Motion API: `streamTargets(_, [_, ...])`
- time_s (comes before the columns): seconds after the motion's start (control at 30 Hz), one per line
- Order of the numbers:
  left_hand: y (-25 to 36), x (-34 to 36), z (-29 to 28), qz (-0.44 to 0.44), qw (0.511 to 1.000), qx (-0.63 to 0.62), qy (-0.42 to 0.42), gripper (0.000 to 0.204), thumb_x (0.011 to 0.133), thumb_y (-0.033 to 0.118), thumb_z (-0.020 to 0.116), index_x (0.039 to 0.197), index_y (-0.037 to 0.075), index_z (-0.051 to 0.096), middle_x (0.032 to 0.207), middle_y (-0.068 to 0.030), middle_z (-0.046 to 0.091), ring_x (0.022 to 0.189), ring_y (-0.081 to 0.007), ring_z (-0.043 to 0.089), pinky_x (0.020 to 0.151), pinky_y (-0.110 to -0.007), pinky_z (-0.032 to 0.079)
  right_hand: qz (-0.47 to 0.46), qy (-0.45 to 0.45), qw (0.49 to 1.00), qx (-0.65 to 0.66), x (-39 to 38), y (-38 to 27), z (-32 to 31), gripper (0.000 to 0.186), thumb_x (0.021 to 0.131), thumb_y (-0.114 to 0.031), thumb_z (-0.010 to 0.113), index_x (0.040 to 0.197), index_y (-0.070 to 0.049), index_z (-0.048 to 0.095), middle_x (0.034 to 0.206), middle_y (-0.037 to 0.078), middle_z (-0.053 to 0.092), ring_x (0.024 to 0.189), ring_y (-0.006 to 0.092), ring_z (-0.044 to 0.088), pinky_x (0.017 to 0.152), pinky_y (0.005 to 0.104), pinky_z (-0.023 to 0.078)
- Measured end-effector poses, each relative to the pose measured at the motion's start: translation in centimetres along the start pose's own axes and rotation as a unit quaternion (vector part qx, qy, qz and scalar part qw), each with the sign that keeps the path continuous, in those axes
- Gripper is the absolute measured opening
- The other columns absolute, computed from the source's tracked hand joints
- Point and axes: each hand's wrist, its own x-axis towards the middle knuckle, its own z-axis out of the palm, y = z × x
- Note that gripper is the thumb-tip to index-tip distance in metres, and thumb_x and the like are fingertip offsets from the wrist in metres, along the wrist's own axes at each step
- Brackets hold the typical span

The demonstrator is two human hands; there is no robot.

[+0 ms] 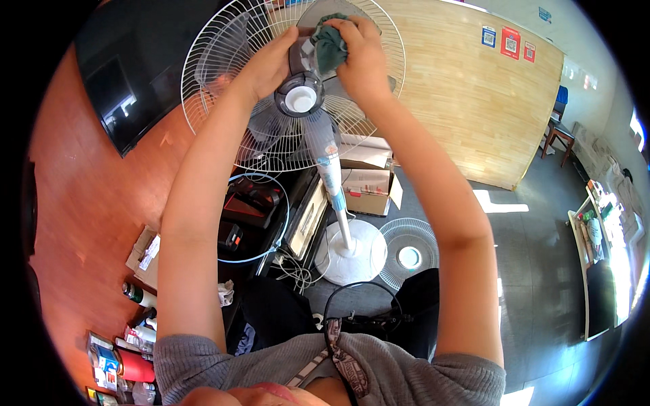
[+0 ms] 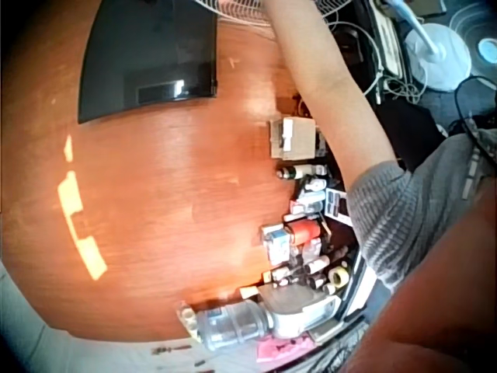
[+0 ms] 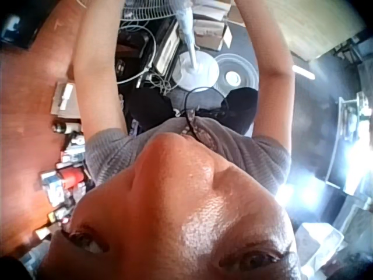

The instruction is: The person wipes the blades and the internal motor housing of a stand fan with a cloth by hand.

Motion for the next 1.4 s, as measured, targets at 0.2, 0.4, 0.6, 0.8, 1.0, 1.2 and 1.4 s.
streamTargets(0.2, [0.2, -1.1, 0.5, -0.010, 0.998, -0.057, 0.013, 0.046, 0.102, 0.041, 0.034, 0.130, 0.007, 0.048, 0.124, -0.0056, 0.056, 0.113, -0.0160, 0.054, 0.099, -0.033, 0.042, -0.036, -0.023, 0.998, -0.047, -1.2, -1.0, 2.6, 0.056, 0.063, 0.010, 0.062, 0.116, -0.007, 0.059, 0.122, 0.021, 0.049, 0.112, 0.0418, 0.046, 0.094, 0.0442, 0.042])
streamTargets(0.4, [0.7, -2.9, 0.9, 0.017, 0.991, -0.128, 0.039, 0.050, 0.102, 0.044, 0.030, 0.135, 0.009, 0.045, 0.131, -0.0061, 0.053, 0.119, -0.0172, 0.051, 0.101, -0.033, 0.042, -0.101, -0.041, 0.992, -0.062, -2.6, -2.2, 4.8, 0.054, 0.067, 0.005, 0.061, 0.118, -0.010, 0.057, 0.126, 0.013, 0.048, 0.116, 0.0405, 0.043, 0.091, 0.0459, 0.047])
streamTargets(0.6, [-0.7, -2.0, 1.9, 0.129, 0.991, -0.021, 0.042, 0.048, 0.101, 0.042, 0.035, 0.135, 0.010, 0.043, 0.131, -0.0038, 0.051, 0.123, -0.0171, 0.047, 0.105, -0.031, 0.036, -0.130, 0.098, 0.986, -0.046, 2.9, -2.2, 3.1, 0.047, 0.069, 0.007, 0.061, 0.114, -0.007, 0.060, 0.118, 0.015, 0.056, 0.105, 0.0366, 0.051, 0.089, 0.0411, 0.045])
streamTargets(0.8, [-1.9, -1.9, 1.6, 0.138, 0.989, -0.046, -0.032, 0.041, 0.098, 0.010, 0.047, 0.138, 0.008, 0.040, 0.124, -0.0054, 0.056, 0.108, -0.0206, 0.060, 0.089, -0.031, 0.050, -0.146, -0.095, 0.980, -0.093, 7.6, -3.7, -1.4, 0.041, 0.077, 0.000, 0.055, 0.117, -0.012, 0.059, 0.118, 0.015, 0.056, 0.107, 0.0369, 0.053, 0.089, 0.0427, 0.045])
streamTargets(1.0, [-1.8, -2.4, 1.1, 0.130, 0.988, -0.079, -0.030, 0.041, 0.099, 0.009, 0.044, 0.139, 0.011, 0.041, 0.126, -0.0138, 0.057, 0.101, -0.0234, 0.064, 0.079, -0.030, 0.054, -0.015, -0.184, 0.979, -0.084, 8.6, -0.6, -4.9, 0.025, 0.079, -0.006, 0.060, 0.103, -0.012, 0.065, 0.094, 0.016, 0.065, 0.087, 0.0380, 0.062, 0.075, 0.0407, 0.051])
streamTargets(1.2, [-2.1, -1.3, 1.5, 0.129, 0.990, -0.039, -0.049, 0.040, 0.099, 0.010, 0.043, 0.139, 0.012, 0.041, 0.125, -0.0134, 0.057, 0.106, -0.0253, 0.062, 0.086, -0.033, 0.052, 0.127, -0.115, 0.980, 0.102, 6.8, 2.9, -5.0, 0.026, 0.078, -0.015, 0.072, 0.102, -0.006, 0.067, 0.087, 0.009, 0.070, 0.080, 0.0162, 0.064, 0.074, 0.0318, 0.050])
streamTargets(1.4, [-1.4, -2.4, 2.3, 0.114, 0.990, -0.088, -0.017, 0.040, 0.100, 0.008, 0.041, 0.139, 0.016, 0.041, 0.123, -0.0109, 0.059, 0.105, -0.0220, 0.062, 0.087, -0.030, 0.051, 0.172, 0.055, 0.982, -0.053, 4.0, 3.6, -7.8, 0.028, 0.077, -0.017, 0.074, 0.101, -0.005, 0.066, 0.088, 0.013, 0.071, 0.078, 0.0226, 0.067, 0.070, 0.0339, 0.051])
